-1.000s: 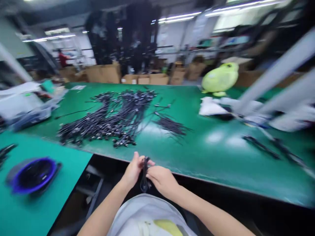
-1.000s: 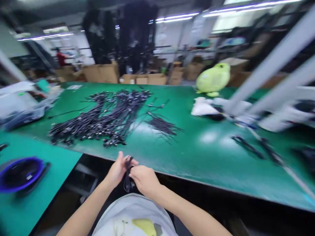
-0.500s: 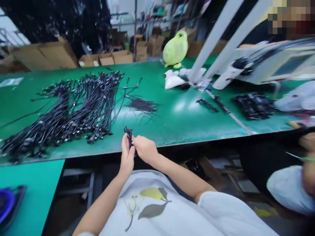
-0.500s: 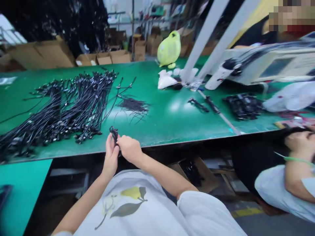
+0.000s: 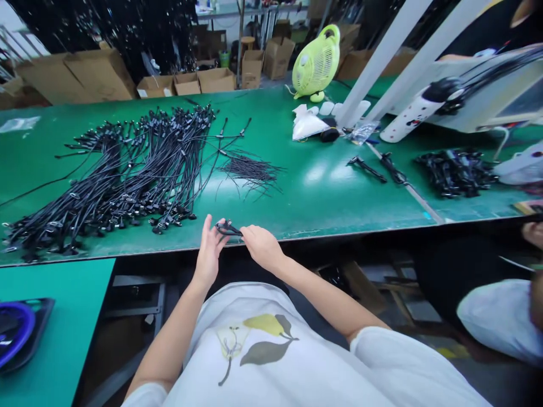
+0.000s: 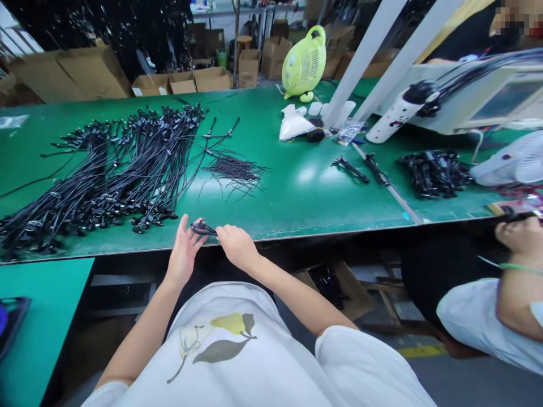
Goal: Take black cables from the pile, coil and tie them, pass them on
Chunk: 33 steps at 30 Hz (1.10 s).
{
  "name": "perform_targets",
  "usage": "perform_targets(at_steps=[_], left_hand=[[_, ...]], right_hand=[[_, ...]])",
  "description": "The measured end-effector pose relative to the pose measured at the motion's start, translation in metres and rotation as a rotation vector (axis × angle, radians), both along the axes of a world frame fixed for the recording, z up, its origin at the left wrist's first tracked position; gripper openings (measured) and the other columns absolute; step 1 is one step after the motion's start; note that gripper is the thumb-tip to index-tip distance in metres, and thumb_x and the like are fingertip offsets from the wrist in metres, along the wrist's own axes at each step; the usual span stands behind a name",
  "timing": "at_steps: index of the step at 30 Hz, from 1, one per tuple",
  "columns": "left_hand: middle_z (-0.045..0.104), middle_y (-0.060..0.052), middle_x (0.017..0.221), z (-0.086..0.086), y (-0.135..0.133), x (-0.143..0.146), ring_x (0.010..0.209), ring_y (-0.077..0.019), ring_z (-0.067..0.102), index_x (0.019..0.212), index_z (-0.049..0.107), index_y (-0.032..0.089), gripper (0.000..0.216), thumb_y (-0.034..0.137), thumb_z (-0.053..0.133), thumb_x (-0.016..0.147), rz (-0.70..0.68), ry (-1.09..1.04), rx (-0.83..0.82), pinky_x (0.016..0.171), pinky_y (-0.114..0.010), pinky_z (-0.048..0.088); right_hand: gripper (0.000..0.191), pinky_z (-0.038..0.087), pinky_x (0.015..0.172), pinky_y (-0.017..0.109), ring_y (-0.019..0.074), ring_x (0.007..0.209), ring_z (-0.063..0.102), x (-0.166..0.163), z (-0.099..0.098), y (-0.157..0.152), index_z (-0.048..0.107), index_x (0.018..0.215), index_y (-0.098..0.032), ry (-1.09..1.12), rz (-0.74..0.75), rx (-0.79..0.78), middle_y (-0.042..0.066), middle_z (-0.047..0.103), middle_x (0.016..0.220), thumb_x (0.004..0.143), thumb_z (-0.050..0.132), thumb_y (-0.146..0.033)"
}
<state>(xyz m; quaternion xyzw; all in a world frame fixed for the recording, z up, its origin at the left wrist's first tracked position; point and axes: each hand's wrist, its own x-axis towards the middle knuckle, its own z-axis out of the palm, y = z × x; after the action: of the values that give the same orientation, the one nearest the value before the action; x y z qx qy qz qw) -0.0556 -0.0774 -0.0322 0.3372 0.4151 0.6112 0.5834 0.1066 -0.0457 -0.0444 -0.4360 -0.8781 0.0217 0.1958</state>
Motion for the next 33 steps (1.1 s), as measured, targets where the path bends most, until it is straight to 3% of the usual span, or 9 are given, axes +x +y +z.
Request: perform_targets(at_steps=[4, 9, 13, 17, 22, 25, 27, 30, 33], left_hand=[[0.059, -0.014, 0.135, 0.004, 0.004, 0.008, 0.128, -0.0242, 0.054, 0.119, 0.064, 0.017, 0.039, 0.045, 0.048, 0.096, 0.039, -0.004, 0.081, 0.111, -0.04, 0.038], [0.058, -0.017, 0.136, 0.004, 0.008, 0.017, 0.127, -0.0265, 0.054, 0.118, 0.064, 0.013, 0.039, 0.041, 0.054, 0.093, 0.152, -0.054, 0.035, 0.11, -0.04, 0.04], [0.059, -0.017, 0.134, 0.003, 0.012, 0.017, 0.127, -0.0274, 0.055, 0.132, 0.053, 0.016, 0.047, 0.039, 0.057, 0.091, 0.144, -0.126, -0.022, 0.108, -0.043, 0.041], [0.058, -0.016, 0.137, 0.005, 0.017, 0.027, 0.13, -0.0272, 0.051, 0.123, 0.059, 0.015, 0.04, 0.039, 0.058, 0.09, 0.144, -0.093, -0.012, 0.112, -0.042, 0.037], [0.044, -0.011, 0.15, 0.008, 0.018, 0.037, 0.141, -0.0239, 0.037, 0.137, 0.05, 0.021, 0.049, 0.047, 0.04, 0.098, 0.012, 0.315, 0.017, 0.119, -0.041, 0.025], [0.033, -0.011, 0.157, -0.001, 0.02, 0.027, 0.147, -0.0241, 0.023, 0.147, 0.037, 0.021, 0.054, 0.047, 0.037, 0.099, -0.013, 0.736, 0.233, 0.122, -0.043, 0.014], [0.035, -0.013, 0.155, -0.011, 0.026, 0.017, 0.147, -0.0263, 0.023, 0.149, 0.034, 0.02, 0.057, 0.045, 0.039, 0.098, -0.06, 1.001, 0.367, 0.122, -0.049, 0.01], [0.041, -0.013, 0.152, -0.027, 0.038, 0.006, 0.144, -0.028, 0.031, 0.15, 0.032, 0.022, 0.06, 0.045, 0.044, 0.096, -0.206, 1.19, 0.423, 0.12, -0.051, 0.019], [0.042, -0.011, 0.151, -0.037, 0.048, -0.001, 0.14, -0.0267, 0.038, 0.15, 0.033, 0.024, 0.056, 0.042, 0.039, 0.097, -0.297, 1.165, 0.348, 0.116, -0.048, 0.03]], right_hand=[[0.032, 0.042, 0.068, 0.027, 0.0179, 0.08, 0.054, -0.002, 0.002, -0.013, 0.056, 0.109, -0.013, -0.056, 0.037, -0.011, 0.01, 0.058, 0.093, 0.102, 0.029, -0.03], [0.033, 0.041, 0.059, 0.025, 0.0151, 0.074, 0.055, -0.018, 0.003, -0.015, 0.052, 0.116, -0.015, -0.069, -0.037, -0.08, 0.009, 0.056, 0.098, 0.103, 0.03, -0.035], [0.031, 0.043, 0.061, 0.026, 0.0162, 0.077, 0.057, -0.025, 0.004, -0.007, 0.052, 0.115, -0.014, -0.09, -0.041, -0.114, 0.01, 0.055, 0.098, 0.102, 0.034, -0.036], [0.034, 0.044, 0.058, 0.028, 0.0184, 0.074, 0.057, -0.029, 0.002, 0.003, 0.052, 0.11, -0.012, -0.118, -0.06, -0.185, 0.012, 0.055, 0.094, 0.102, 0.03, -0.036], [0.028, 0.047, 0.059, 0.028, 0.0177, 0.075, 0.058, -0.026, 0.002, 0.014, 0.046, 0.12, -0.011, -0.065, -0.065, -0.258, 0.013, 0.057, 0.1, 0.101, 0.029, -0.023], [0.032, 0.047, 0.058, 0.028, 0.0174, 0.077, 0.06, -0.017, 0.001, 0.019, 0.039, 0.129, -0.012, 0.0, -0.015, -0.274, 0.011, 0.058, 0.104, 0.099, 0.033, -0.023], [0.03, 0.046, 0.057, 0.028, 0.0173, 0.077, 0.06, -0.008, -0.003, 0.022, 0.043, 0.123, -0.013, -0.024, 0.038, -0.277, 0.009, 0.06, 0.102, 0.1, 0.035, -0.028], [0.027, 0.043, 0.058, 0.026, 0.0165, 0.077, 0.061, 0.013, -0.007, 0.029, 0.052, 0.107, -0.017, -0.121, 0.101, -0.296, 0.006, 0.062, 0.094, 0.1, 0.037, -0.038], [0.023, 0.039, 0.059, 0.023, 0.014, 0.08, 0.06, 0.051, -0.001, 0.052, 0.056, 0.102, -0.022, -0.176, -0.081, -0.341, 0.001, 0.064, 0.092, 0.099, 0.042, -0.04]])
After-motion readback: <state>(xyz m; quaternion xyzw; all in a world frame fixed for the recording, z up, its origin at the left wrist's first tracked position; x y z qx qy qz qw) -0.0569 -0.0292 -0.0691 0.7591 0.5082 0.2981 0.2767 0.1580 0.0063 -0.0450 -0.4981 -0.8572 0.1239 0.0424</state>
